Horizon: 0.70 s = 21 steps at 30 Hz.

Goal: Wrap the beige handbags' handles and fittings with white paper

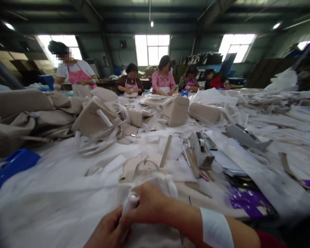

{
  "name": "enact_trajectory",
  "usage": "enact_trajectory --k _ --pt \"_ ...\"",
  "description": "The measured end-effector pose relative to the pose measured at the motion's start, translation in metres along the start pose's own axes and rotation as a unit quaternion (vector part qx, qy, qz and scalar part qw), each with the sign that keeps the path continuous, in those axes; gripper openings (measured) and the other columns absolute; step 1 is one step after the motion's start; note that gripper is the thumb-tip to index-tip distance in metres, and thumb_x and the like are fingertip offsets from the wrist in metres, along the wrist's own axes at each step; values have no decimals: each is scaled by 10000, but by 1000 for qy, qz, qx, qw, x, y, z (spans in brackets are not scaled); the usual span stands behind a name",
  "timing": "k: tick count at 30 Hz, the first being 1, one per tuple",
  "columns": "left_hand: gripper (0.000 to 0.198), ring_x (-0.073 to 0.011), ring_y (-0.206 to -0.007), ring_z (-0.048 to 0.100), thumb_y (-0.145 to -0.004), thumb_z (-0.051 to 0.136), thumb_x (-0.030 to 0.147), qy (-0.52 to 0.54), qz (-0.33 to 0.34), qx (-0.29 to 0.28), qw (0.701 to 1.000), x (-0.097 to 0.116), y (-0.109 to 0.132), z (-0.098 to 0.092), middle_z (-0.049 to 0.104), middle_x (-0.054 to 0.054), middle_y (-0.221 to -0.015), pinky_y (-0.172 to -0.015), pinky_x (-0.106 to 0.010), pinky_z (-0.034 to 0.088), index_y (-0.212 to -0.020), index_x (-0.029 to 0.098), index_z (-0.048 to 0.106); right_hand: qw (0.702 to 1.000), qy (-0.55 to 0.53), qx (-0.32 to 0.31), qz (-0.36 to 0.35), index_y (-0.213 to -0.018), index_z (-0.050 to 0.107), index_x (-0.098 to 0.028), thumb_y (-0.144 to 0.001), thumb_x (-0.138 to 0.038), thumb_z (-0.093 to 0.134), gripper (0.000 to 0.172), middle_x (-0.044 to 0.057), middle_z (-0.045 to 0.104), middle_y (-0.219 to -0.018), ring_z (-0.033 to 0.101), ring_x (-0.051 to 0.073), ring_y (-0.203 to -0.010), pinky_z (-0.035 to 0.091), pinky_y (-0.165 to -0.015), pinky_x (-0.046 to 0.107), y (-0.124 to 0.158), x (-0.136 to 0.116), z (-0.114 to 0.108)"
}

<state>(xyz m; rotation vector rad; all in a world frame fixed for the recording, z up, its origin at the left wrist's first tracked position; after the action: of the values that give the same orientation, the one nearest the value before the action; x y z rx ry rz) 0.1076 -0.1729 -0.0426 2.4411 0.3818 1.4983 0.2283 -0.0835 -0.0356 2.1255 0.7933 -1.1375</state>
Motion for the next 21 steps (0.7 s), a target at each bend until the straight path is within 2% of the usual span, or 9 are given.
enact_trajectory --k 4,9,12,18,21 --pt "290 -147 -631 553 -926 449 429 -21 32 -42 998 -1 -4 5 628 8 -688 -585 -240 399 -851 178 572 997 -71 2 4 -679 687 -175 -678 -327 686 152 -32 637 -623 529 102 -573 396 -518 191 -3 -1 -6" --pt "271 -161 -694 582 -937 416 414 -54 41 -68 995 -1 0 2 650 -4 -759 -651 -253 407 -875 192 558 982 -182 28 46 -602 599 -152 -677 -342 692 224 -39 548 -541 452 79 -495 359 -478 197 -4 13 -9" --pt "300 -169 -706 563 -951 378 414 -82 58 -70 993 0 2 0 644 -10 -780 -668 -266 399 -874 194 567 973 -210 42 85 -601 567 -161 -657 -347 722 248 -57 500 -500 416 71 -457 340 -450 202 -5 16 -11" --pt "376 -183 -697 549 -954 338 471 -76 40 -66 994 -1 -4 3 621 -9 -738 -650 -271 402 -841 199 572 976 -180 5 123 -662 578 -183 -694 -381 741 258 -52 533 -529 474 87 -461 377 -446 211 -11 16 -9" --pt "404 -187 -687 547 -939 356 515 -63 23 -64 996 -7 -10 3 603 -8 -710 -636 -270 408 -837 196 583 990 -110 42 81 -849 622 -182 -767 -410 694 253 -30 606 -620 544 109 -515 413 -486 223 -7 17 -22"
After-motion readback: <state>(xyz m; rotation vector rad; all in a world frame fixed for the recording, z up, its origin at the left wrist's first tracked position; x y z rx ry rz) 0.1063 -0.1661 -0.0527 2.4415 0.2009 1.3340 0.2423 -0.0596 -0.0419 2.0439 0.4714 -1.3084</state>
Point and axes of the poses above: each hand's wrist, its own y-axis away from the middle knuckle, its own z-axis out of the palm, x = y × z, the point moved 5 cm from there along -y, towards the middle knuckle
